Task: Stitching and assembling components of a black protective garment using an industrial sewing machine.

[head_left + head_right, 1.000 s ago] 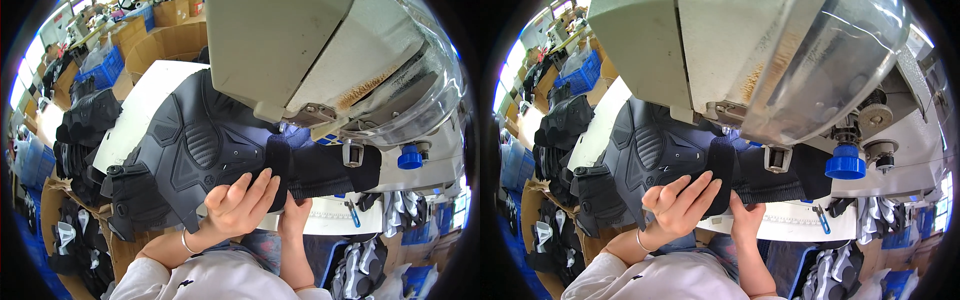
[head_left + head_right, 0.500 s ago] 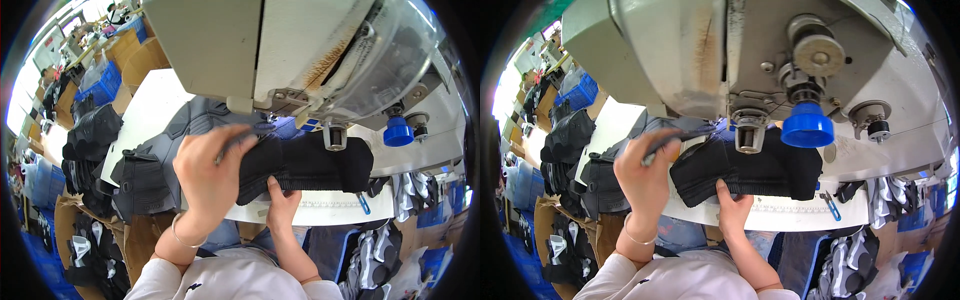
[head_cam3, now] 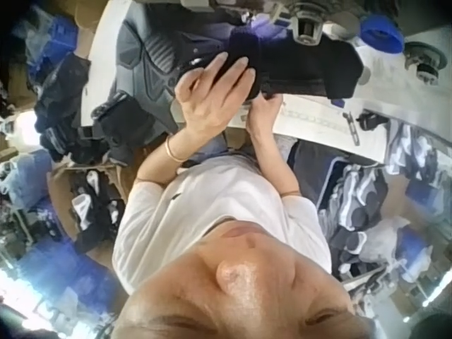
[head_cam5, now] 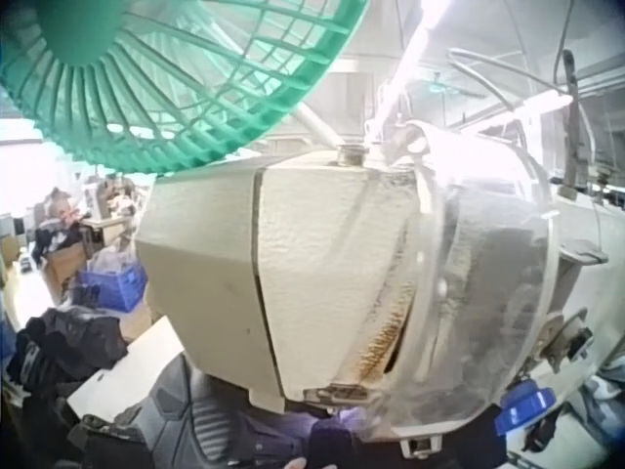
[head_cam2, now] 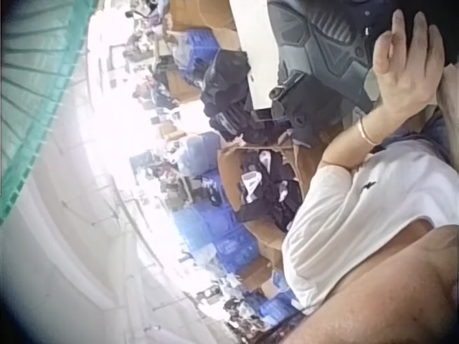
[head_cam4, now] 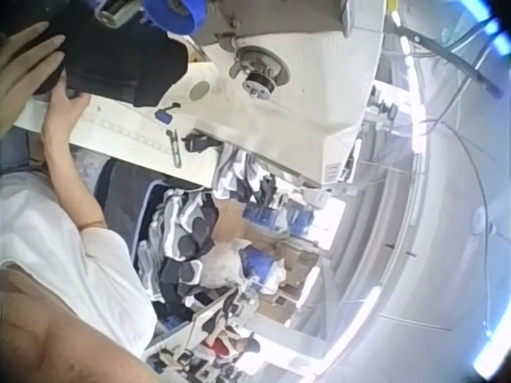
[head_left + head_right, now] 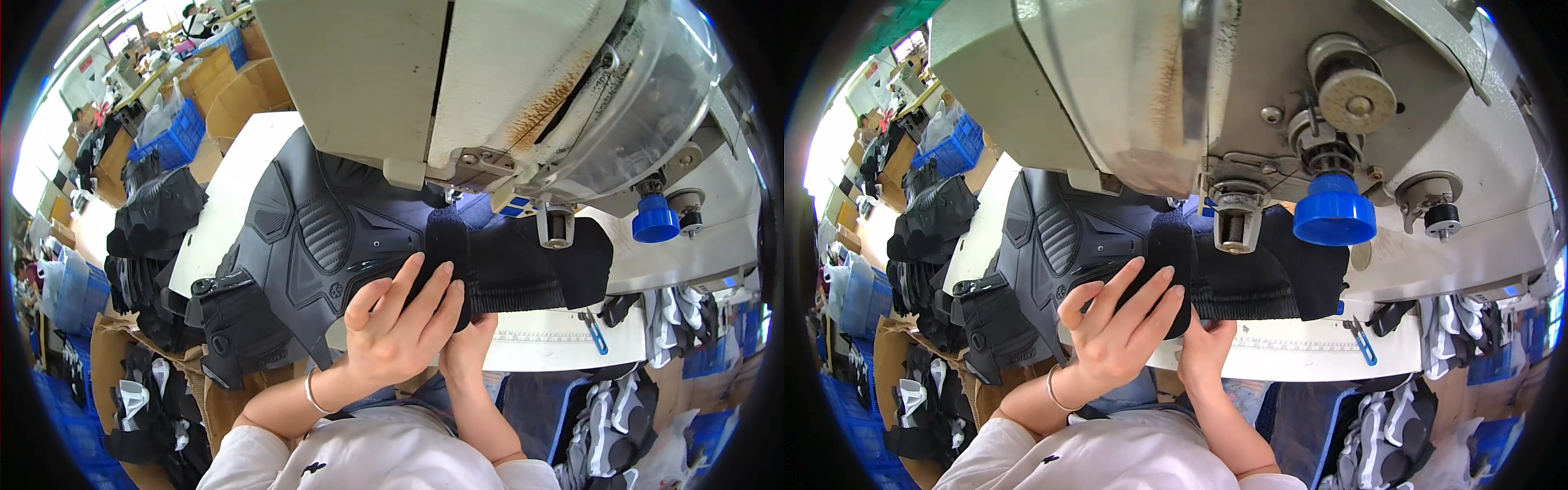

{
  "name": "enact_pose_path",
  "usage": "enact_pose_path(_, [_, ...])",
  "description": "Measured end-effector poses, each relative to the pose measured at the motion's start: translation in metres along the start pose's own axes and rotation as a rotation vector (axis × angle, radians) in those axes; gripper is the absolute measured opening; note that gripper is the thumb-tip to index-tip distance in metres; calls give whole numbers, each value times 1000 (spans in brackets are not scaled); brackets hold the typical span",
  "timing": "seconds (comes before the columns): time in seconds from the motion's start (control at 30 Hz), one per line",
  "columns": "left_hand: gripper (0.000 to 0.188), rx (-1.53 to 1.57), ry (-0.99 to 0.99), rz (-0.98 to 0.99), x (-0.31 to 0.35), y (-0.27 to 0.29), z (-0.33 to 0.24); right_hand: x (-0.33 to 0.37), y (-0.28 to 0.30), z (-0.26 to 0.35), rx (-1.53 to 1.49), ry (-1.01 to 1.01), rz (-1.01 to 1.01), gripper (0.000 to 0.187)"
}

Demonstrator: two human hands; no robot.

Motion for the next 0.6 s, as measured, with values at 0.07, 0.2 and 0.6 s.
enact_pose_path(0.07, [16,-11,-28,5,6,-3,2,0,1,2,11,-14,-7,28])
enact_pose_path(0.2, [16,-44,-66,-18,7,-5,2,-1,7,-1,23,-47,-18,28])
enact_pose_path(0.6, [17,-38,-208,-32,2,-8,21,7,-8,-10,1,4,-57,17])
Point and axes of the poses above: each hand's wrist, its own x-axis away from the middle knuckle, its own y-axis out of the back of the hand, z = x × y, the point moved 2 cm from there along -x, towards the middle knuckle, and after that the axes turned 10 degrees about -x, right-handed, at the moved point
